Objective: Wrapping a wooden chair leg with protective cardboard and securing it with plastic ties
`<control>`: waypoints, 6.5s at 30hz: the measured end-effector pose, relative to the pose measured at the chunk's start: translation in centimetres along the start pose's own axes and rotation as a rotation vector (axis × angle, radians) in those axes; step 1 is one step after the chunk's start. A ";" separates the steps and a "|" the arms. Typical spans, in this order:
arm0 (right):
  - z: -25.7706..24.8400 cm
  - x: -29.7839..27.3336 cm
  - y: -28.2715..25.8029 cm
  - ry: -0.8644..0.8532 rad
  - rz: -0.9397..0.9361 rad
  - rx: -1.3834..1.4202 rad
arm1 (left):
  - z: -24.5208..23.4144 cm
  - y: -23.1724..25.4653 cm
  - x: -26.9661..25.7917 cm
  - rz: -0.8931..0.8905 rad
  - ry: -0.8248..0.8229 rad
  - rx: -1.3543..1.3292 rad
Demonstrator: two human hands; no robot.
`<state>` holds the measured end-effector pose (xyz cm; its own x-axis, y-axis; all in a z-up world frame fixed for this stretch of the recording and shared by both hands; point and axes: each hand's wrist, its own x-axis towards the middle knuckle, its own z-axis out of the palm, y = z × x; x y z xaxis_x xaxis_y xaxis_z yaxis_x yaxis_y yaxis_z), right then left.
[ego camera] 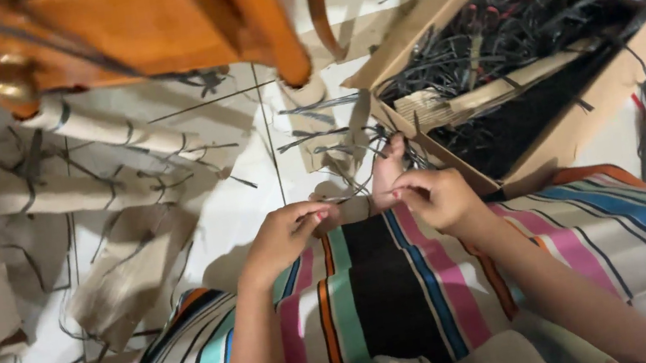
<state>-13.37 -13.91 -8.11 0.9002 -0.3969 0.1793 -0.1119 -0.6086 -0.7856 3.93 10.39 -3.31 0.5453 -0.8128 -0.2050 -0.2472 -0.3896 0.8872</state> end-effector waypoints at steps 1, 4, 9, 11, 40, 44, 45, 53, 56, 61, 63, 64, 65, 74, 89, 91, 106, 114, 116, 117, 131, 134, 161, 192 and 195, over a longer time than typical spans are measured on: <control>0.6 0.3 0.4 -0.014 -0.010 -0.009 | 0.0 -0.2 0.0 0.000 0.014 -0.013; 2.2 1.8 -0.1 0.089 0.007 -0.042 | -0.1 -1.1 0.2 0.026 0.064 -0.018; 4.3 5.9 -4.6 0.205 -0.049 0.064 | -1.3 -1.2 0.2 0.036 0.107 0.007; 5.9 7.2 -3.6 0.170 0.001 -0.026 | -2.7 -0.9 -0.2 0.092 0.145 0.006; 10.8 12.2 -4.7 0.168 0.153 -0.245 | 7.4 -11.7 14.7 -0.164 0.239 -0.087; 11.5 12.6 -5.6 0.181 0.205 -0.191 | 7.7 -12.4 15.9 -0.205 0.249 -0.149; 11.7 12.7 -6.0 0.187 0.198 -0.195 | 7.2 -12.2 15.7 -0.211 0.244 -0.138; 13.9 14.3 -6.8 0.167 -0.168 0.271 | 2.7 -12.2 14.7 -0.248 0.252 -0.089; 15.5 15.2 -7.4 0.151 -0.201 0.288 | 1.9 -14.3 15.4 -0.230 0.312 -0.069; 17.1 15.9 -9.2 0.183 -0.255 0.259 | 0.3 -15.6 15.1 -0.240 0.338 -0.092; 17.3 16.0 -8.7 0.194 -0.241 0.251 | 1.0 -17.2 15.5 -0.200 0.349 -0.136; 17.0 16.0 -8.8 0.191 -0.238 0.250 | 0.4 -16.4 15.0 -0.204 0.348 -0.138; 16.6 16.1 -8.9 0.140 -0.207 0.245 | -0.3 -15.5 14.5 -0.146 0.370 -0.203; 13.5 12.5 -2.5 -0.226 0.035 -0.108 | -3.7 -16.7 12.3 -0.340 0.177 -0.169; 10.6 10.9 14.4 -0.229 -0.759 -1.260 | -0.7 -20.4 14.4 -0.256 0.390 -0.134; 11.3 10.9 14.0 -0.202 -0.849 -1.309 | -0.7 -20.1 14.3 -0.234 0.438 -0.119; 10.9 12.2 8.9 -0.027 -0.152 -0.856 | -0.8 -19.5 13.7 -0.266 0.571 -0.226; 15.8 14.6 5.0 -0.087 0.350 -0.699 | -1.1 -21.1 14.5 -0.255 0.478 -0.280; 16.3 15.0 7.0 -0.077 0.274 -0.722 | -1.3 -21.0 14.4 -0.264 0.471 -0.309; 16.7 15.3 8.0 -0.065 0.195 -0.741 | -1.5 -20.9 14.4 -0.271 0.468 -0.336; 18.9 17.4 9.6 -0.002 -0.241 -0.682 | -1.1 -18.1 14.6 -0.146 0.526 -0.690; 19.4 17.4 10.5 -0.054 -0.204 -0.557 | 1.4 -21.9 17.2 -0.217 0.485 -0.218; 18.3 10.2 4.1 -0.215 -0.066 -0.470 | 2.9 -15.6 5.3 0.035 0.271 0.454; 19.2 10.7 4.0 -0.222 0.115 -0.115 | 0.9 -17.5 10.4 -0.158 0.211 0.107; 19.8 10.1 5.1 -0.142 0.061 -0.164 | 0.3 -16.9 10.0 -0.160 0.218 0.102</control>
<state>3.48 -7.41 -22.01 0.9386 -0.3427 0.0406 -0.2241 -0.6947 -0.6835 13.37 8.70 -20.49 0.7407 -0.6292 -0.2356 -0.2171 -0.5560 0.8023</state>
